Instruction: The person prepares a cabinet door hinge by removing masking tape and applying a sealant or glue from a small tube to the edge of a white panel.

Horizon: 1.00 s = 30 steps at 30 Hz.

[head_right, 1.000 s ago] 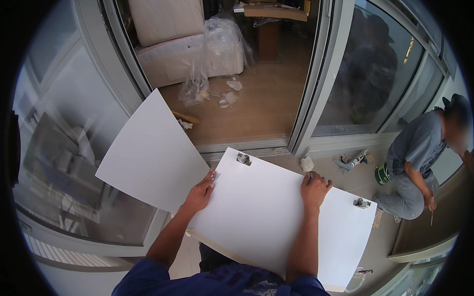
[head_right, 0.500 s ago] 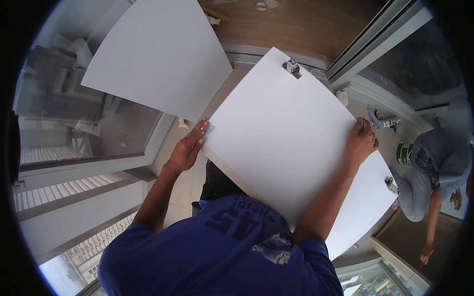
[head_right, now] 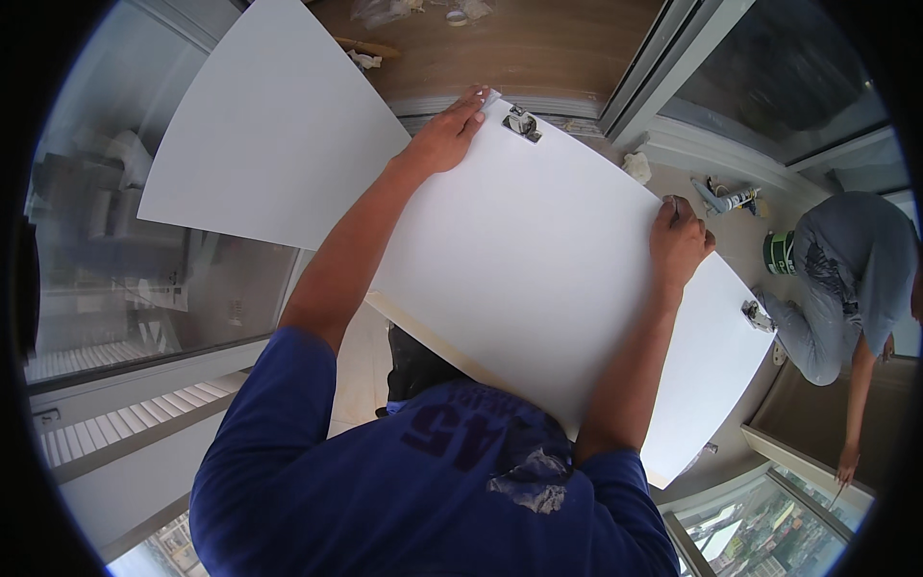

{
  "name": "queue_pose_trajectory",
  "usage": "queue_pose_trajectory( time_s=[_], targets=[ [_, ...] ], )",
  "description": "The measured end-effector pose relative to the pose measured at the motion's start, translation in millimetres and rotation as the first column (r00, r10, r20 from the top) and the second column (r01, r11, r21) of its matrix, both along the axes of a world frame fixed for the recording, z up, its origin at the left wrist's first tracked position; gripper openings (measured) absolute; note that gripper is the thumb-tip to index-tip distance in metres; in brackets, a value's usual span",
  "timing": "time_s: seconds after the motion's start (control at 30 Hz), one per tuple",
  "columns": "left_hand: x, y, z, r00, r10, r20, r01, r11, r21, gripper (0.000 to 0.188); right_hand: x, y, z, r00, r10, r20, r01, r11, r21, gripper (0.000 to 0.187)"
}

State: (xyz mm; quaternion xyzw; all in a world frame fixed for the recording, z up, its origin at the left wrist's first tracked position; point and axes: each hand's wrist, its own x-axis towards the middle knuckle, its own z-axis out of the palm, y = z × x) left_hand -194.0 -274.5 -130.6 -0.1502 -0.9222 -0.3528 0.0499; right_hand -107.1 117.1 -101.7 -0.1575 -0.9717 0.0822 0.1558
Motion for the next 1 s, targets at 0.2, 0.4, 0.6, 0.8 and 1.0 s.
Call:
queue_pose_trajectory(
  time_s=[0.2,0.4,0.6,0.8,1.0],
  targets=[
    [-1.1,9.6,12.0,0.998,0.019,0.059,-0.023,0.997,0.075,0.048,6.4,-2.5,0.7,0.999,0.015,-0.038,-0.016,0.999,-0.036,0.030],
    [22.9,-4.8,6.3,0.997,0.072,-0.029,-0.073,0.997,-0.033,0.046,6.6,-7.1,-1.6,0.996,0.035,-0.076,-0.035,0.999,-0.005,0.029],
    [-10.4,20.7,7.4,0.977,0.071,-0.203,-0.111,0.975,-0.193,0.045,2.5,-5.0,-1.4,0.997,0.038,-0.064,-0.040,0.999,-0.031,0.030],
    [9.8,11.5,12.4,0.959,-0.098,-0.265,0.008,0.947,-0.320,0.043,11.1,-4.9,-0.1,0.993,0.074,-0.097,-0.079,0.996,-0.051,0.031],
    [10.6,22.5,32.7,0.966,-0.072,-0.249,-0.058,0.876,-0.478,0.041,5.8,-5.7,1.4,0.995,0.056,-0.086,-0.061,0.997,-0.051,0.031]
  ],
)
